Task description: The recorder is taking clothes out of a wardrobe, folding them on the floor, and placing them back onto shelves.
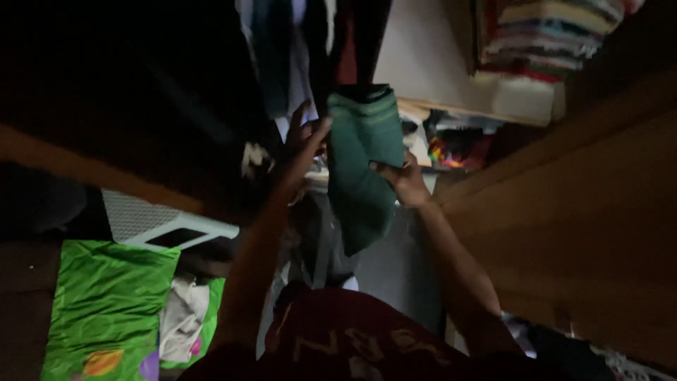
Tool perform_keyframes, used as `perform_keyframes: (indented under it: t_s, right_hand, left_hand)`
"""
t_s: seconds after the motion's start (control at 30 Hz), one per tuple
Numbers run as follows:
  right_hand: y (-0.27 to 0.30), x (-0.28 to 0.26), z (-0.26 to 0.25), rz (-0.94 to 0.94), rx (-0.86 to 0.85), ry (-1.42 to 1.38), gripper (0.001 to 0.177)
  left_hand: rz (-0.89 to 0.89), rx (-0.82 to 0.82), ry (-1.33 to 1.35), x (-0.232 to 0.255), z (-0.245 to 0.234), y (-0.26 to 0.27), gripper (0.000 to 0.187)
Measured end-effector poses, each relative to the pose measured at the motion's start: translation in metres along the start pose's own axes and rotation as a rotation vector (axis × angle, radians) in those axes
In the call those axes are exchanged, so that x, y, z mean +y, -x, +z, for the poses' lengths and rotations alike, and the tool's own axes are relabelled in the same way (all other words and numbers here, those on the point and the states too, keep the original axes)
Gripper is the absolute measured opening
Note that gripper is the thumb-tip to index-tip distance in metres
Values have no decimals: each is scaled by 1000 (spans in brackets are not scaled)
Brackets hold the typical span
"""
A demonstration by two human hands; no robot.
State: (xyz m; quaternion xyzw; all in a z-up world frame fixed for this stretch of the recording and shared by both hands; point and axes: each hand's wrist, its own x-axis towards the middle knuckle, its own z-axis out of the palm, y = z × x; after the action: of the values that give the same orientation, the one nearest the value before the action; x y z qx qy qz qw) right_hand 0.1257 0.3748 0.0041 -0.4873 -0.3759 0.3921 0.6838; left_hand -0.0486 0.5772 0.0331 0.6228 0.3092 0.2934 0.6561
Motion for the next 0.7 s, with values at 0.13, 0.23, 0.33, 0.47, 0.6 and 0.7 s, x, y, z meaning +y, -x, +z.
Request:
perform_keyframes:
  t_s: [0.13,0.23,0.33,0.47,0.6,0.7]
  right_hand:
    - [-18,-4,16,-104,-122,92,23]
    - [-28,-8,27,-41,-80,95,19]
    - [-32,-19,33,-44,-63,91,16]
    - [-29,-46,58,-26,-39,11,19]
    - [-26,-35,51,-39,-7,0,20]
    - [-19,-33,42,-104,16,89,17]
  left_hand:
    - [-83,140,84,-34,-79,0,64]
    - [190,229,-105,-51,-139,20,58]
    - [-32,230,111,-40,-157,30,65]
    - [-149,16,-153,22,-102,29,74]
    - [-80,-269,-29,104,-45,24,80]
    - [173,-500,69,92,-28,-15,66]
